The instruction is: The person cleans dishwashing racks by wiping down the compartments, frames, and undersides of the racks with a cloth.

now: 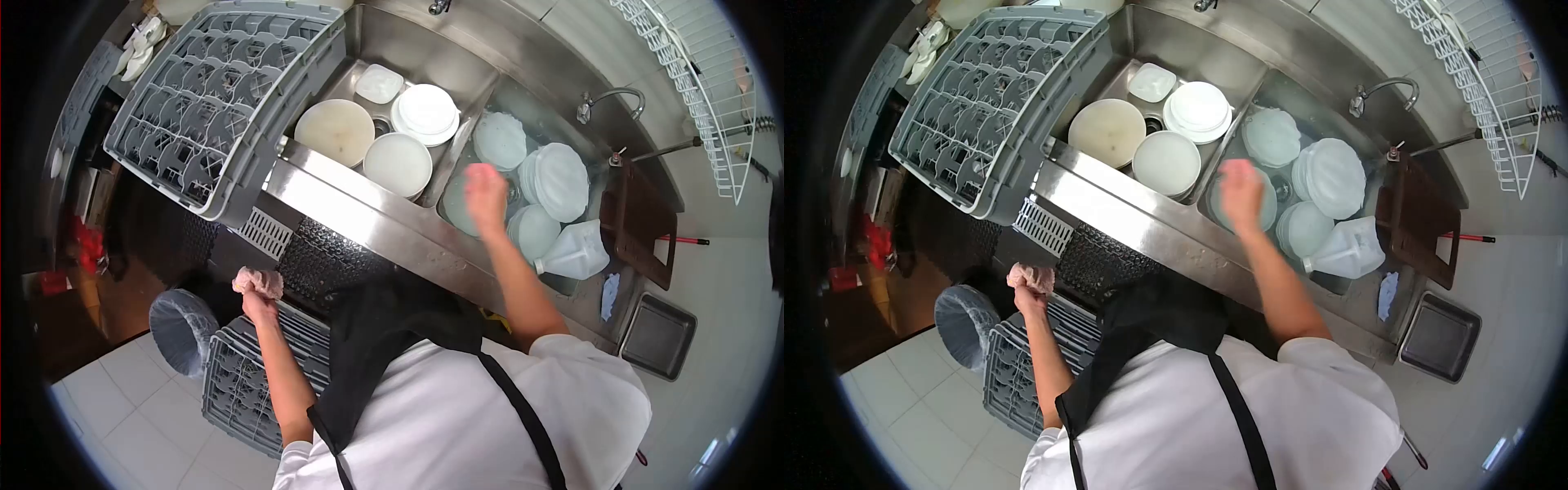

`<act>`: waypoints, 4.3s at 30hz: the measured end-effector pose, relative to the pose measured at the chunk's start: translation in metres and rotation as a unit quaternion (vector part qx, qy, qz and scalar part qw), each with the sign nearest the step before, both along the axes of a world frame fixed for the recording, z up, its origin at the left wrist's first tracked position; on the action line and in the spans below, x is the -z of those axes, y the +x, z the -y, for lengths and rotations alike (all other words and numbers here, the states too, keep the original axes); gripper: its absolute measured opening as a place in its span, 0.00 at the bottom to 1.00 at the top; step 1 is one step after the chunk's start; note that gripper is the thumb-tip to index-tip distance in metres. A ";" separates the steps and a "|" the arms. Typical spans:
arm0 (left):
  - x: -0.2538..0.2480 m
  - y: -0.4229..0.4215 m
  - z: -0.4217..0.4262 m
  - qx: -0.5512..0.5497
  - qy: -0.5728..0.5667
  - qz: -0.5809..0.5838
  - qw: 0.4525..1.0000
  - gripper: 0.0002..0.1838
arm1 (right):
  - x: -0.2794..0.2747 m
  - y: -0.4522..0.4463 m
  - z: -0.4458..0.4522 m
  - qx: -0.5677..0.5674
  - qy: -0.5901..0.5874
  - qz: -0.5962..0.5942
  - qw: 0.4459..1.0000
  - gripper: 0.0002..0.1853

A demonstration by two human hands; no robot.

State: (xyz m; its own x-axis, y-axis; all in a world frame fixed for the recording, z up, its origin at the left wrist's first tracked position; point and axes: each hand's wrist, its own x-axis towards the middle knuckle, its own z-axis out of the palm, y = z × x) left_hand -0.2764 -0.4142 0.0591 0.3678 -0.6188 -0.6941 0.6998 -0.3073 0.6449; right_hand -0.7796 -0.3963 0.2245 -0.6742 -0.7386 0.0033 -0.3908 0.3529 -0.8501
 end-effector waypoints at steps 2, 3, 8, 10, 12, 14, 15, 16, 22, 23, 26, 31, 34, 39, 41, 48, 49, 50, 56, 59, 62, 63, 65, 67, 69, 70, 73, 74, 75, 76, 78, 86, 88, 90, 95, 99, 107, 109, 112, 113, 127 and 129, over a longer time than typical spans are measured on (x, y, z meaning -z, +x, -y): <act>-0.002 -0.013 0.003 0.005 0.017 0.024 1.000 0.14 | 0.074 -0.084 -0.011 0.115 0.014 0.111 0.987 0.19; -0.006 -0.022 0.004 0.008 0.014 0.026 1.000 0.14 | 0.121 -0.125 -0.018 0.183 0.012 0.086 0.979 0.18; -0.049 -0.071 -0.005 0.020 -0.047 0.048 0.998 0.12 | 0.141 -0.160 0.033 0.187 -0.133 0.401 0.887 0.11; -0.076 -0.092 -0.008 0.003 -0.039 0.051 0.998 0.12 | 0.079 -0.118 0.071 0.045 -0.158 0.502 0.849 0.08; -0.055 -0.077 -0.020 0.091 -0.089 0.025 0.992 0.15 | 0.046 -0.080 0.112 -0.059 -0.134 0.411 0.900 0.08; -0.071 -0.097 -0.022 0.032 -0.034 0.159 0.986 0.14 | 0.027 -0.052 0.146 -0.165 -0.128 0.316 0.925 0.08; -0.056 -0.090 -0.027 0.042 -0.059 0.125 0.989 0.12 | 0.017 -0.028 0.157 -0.199 -0.125 0.305 0.923 0.08; -0.066 -0.094 -0.028 0.022 -0.037 0.121 0.992 0.11 | 0.007 -0.012 0.161 -0.222 -0.125 0.288 0.923 0.08; -0.092 -0.062 -0.076 -0.099 -0.070 0.086 0.989 0.15 | -0.013 0.036 0.138 -0.247 -0.134 0.228 0.932 0.13; -0.084 -0.048 -0.087 -0.117 -0.074 0.075 0.988 0.16 | -0.010 0.038 0.129 -0.241 -0.142 0.217 0.935 0.13; -0.085 -0.021 -0.120 -0.220 -0.056 0.085 0.970 0.19 | 0.001 0.036 0.104 -0.207 -0.167 0.168 0.949 0.13; -0.085 0.030 -0.187 -0.350 -0.061 0.267 0.896 0.19 | -0.028 0.040 0.075 -0.151 -0.239 0.031 0.959 0.16; -0.040 0.064 -0.237 -0.424 -0.021 0.223 0.877 0.15 | -0.052 0.052 0.074 -0.348 -0.354 0.172 0.851 0.16; -0.086 0.041 -0.200 -0.297 0.048 0.272 0.914 0.12 | -0.054 0.199 0.056 -0.604 -0.145 0.067 0.781 0.14; -0.100 0.026 -0.175 -0.208 -0.031 0.230 0.950 0.14 | -0.051 0.297 0.029 -0.703 0.117 0.125 0.690 0.13; -0.101 0.050 -0.156 0.049 0.056 0.427 0.901 0.15 | 0.091 0.513 -0.041 -0.558 0.176 0.506 0.634 0.17; -0.083 0.058 -0.164 -0.012 0.064 0.480 0.875 0.16 | 0.099 0.538 -0.048 -0.565 0.148 0.476 0.657 0.14; -0.064 0.067 -0.176 -0.083 -0.003 0.415 0.906 0.17 | 0.106 0.559 -0.054 -0.591 0.127 0.430 0.671 0.13; 0.007 0.162 -0.306 -0.209 0.360 0.442 0.795 0.30 | 0.131 0.684 -0.075 -0.607 0.256 0.357 0.663 0.08; 0.039 0.210 -0.329 -0.151 0.535 0.413 0.721 0.39 | 0.227 0.735 -0.087 -0.549 0.336 0.340 0.686 0.05; 0.057 0.268 -0.315 -0.138 0.587 0.333 0.725 0.43 | 0.254 0.761 -0.098 -0.485 0.450 0.355 0.661 0.09; 0.072 0.283 -0.309 -0.131 0.620 0.307 0.710 0.42 | 0.247 0.773 -0.097 -0.471 0.498 0.363 0.631 0.13; 0.074 0.300 -0.291 -0.084 0.670 0.237 0.699 0.41 | 0.251 0.788 -0.094 -0.411 0.524 0.365 0.651 0.17; 0.081 0.297 -0.287 -0.079 0.685 0.261 0.675 0.40 | 0.247 0.798 -0.088 -0.347 0.559 0.396 0.640 0.17; 0.092 0.297 -0.285 -0.088 0.694 0.280 0.657 0.39 | 0.271 0.804 -0.096 -0.297 0.541 0.395 0.680 0.15; 0.095 0.293 -0.287 -0.089 0.695 0.288 0.653 0.39 | 0.300 0.802 -0.087 -0.309 0.597 0.392 0.628 0.13; 0.102 0.296 -0.289 -0.105 0.693 0.326 0.634 0.38 | 0.338 0.794 -0.081 -0.309 0.610 0.535 0.496 0.12; 0.102 0.295 -0.289 -0.104 0.693 0.327 0.634 0.37 | 0.320 0.788 -0.080 -0.341 0.602 0.474 0.544 0.11; 0.102 0.295 -0.289 -0.102 0.693 0.328 0.634 0.37 | 0.273 0.791 -0.085 -0.371 0.590 0.411 0.588 0.12; 0.104 0.294 -0.289 -0.107 0.695 0.340 0.624 0.36 | 0.251 0.788 -0.083 -0.342 0.585 0.435 0.594 0.14; 0.101 0.296 -0.289 -0.095 0.695 0.318 0.638 0.36 | 0.260 0.794 -0.080 -0.362 0.584 0.419 0.594 0.13; 0.101 0.296 -0.292 -0.096 0.686 0.322 0.646 0.35 | 0.266 0.801 -0.087 -0.352 0.575 0.413 0.612 0.17; 0.102 0.295 -0.293 -0.105 0.681 0.332 0.644 0.35 | 0.263 0.795 -0.082 -0.373 0.570 0.420 0.599 0.18; 0.100 0.292 -0.293 -0.103 0.682 0.331 0.644 0.35 | 0.261 0.800 -0.079 -0.406 0.576 0.391 0.591 0.18; 0.098 0.295 -0.293 -0.124 0.678 0.334 0.643 0.34 | 0.376 0.777 -0.050 -0.430 0.581 0.606 0.333 0.19; 0.103 0.293 -0.293 -0.135 0.674 0.348 0.637 0.36 | 0.246 0.783 -0.087 -0.416 0.543 0.405 0.607 0.19; 0.100 0.293 -0.294 -0.147 0.660 0.340 0.653 0.37 | 0.329 0.804 -0.082 -0.421 0.599 0.400 0.552 0.15; 0.100 0.295 -0.294 -0.164 0.652 0.342 0.656 0.37 | 0.285 0.789 -0.086 -0.439 0.552 0.419 0.572 0.15; 0.096 0.292 -0.293 -0.170 0.638 0.318 0.681 0.38 | 0.226 0.786 -0.092 -0.446 0.542 0.405 0.586 0.18; 0.096 0.292 -0.293 -0.169 0.640 0.318 0.679 0.38 | 0.222 0.789 -0.092 -0.458 0.536 0.396 0.588 0.18; 0.101 0.291 -0.293 -0.182 0.648 0.343 0.655 0.36 | 0.238 0.798 -0.086 -0.410 0.564 0.401 0.594 0.18; 0.103 0.294 -0.293 -0.185 0.653 0.346 0.648 0.36 | 0.276 0.809 -0.074 -0.400 0.584 0.441 0.552 0.19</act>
State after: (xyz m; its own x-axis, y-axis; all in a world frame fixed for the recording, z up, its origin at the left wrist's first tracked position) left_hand 0.0174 -0.1212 -0.0435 0.8259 0.5492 -0.1275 0.5638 -0.8005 0.2033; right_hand 0.0293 -0.3222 -0.0512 0.5110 0.0471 -0.8583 -0.4339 0.8761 -0.2102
